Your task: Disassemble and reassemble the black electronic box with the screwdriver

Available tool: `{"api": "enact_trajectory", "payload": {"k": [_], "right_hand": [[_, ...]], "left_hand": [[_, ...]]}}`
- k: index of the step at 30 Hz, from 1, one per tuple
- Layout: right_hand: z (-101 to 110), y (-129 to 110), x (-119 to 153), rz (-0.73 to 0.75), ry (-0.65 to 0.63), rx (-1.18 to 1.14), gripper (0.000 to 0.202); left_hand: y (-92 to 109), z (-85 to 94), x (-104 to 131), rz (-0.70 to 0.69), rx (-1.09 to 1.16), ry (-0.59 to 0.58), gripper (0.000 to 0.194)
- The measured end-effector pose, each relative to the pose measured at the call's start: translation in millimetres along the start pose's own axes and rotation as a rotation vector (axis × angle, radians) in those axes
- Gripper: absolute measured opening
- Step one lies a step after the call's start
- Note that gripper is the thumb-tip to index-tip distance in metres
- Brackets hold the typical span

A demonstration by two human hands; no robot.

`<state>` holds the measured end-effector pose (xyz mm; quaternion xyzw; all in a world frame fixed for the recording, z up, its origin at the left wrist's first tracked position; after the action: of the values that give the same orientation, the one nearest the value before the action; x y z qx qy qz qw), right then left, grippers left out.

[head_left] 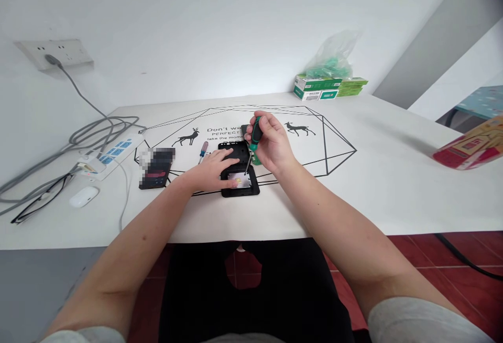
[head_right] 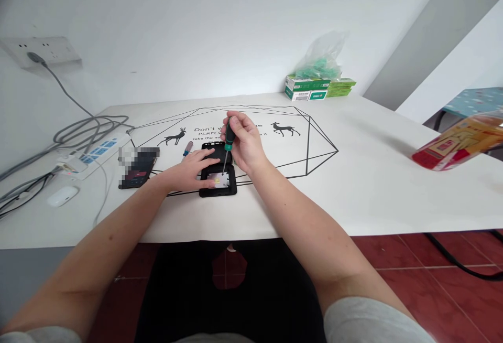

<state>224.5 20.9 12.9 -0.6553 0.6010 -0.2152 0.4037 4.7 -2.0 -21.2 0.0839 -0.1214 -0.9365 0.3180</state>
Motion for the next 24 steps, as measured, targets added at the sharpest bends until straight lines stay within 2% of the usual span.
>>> {"api": "enact_trajectory", "payload": {"k": [4,9,13,17,21,24], "right_hand": [[5.1,-0.8,-5.1,0.028,0.102,-0.111,0.042],[3.7,1.9,-5.8,0.028,0.144,-0.150,0.044],[1.8,3.5,-4.7,0.039,0.167,-0.089,0.042],[4.9,2.4,-5.6,0.058,0.164,-0.095,0.045],[10.2,-0.2,-7.3,0.077,0.167,-0.034,0.042],[12.9,-0.6,-8.9,0.084,0.181,0.011,0.042]], "left_hand": [[7.4,-0.1,-9.2,-0.145,0.091,0.189,0.053],[18.1,-5.4,-20.2,-0.229,0.245,0.258,0.029],[23.0,-7.7,-23.3,-0.183,0.305,0.265,0.033],[21.5,-7.9,-24.7,-0.202,0.299,0.282,0.032],[12.9,-6.8,-23.9,-0.157,0.213,0.276,0.026],[-0.3,-2.6,-20.1,-0.055,0.080,0.329,0.026]]}}
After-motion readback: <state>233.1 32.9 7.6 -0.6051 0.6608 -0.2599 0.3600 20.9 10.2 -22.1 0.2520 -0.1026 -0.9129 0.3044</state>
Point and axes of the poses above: each hand's wrist, its own x-axis away from the middle knuckle, its own z-axis out of the back of the hand, y = z × x, the point moved 1 cm from there along -x, towards the middle knuckle, and after that the axes turned 12 degrees about -z, right-handed, at the moved point
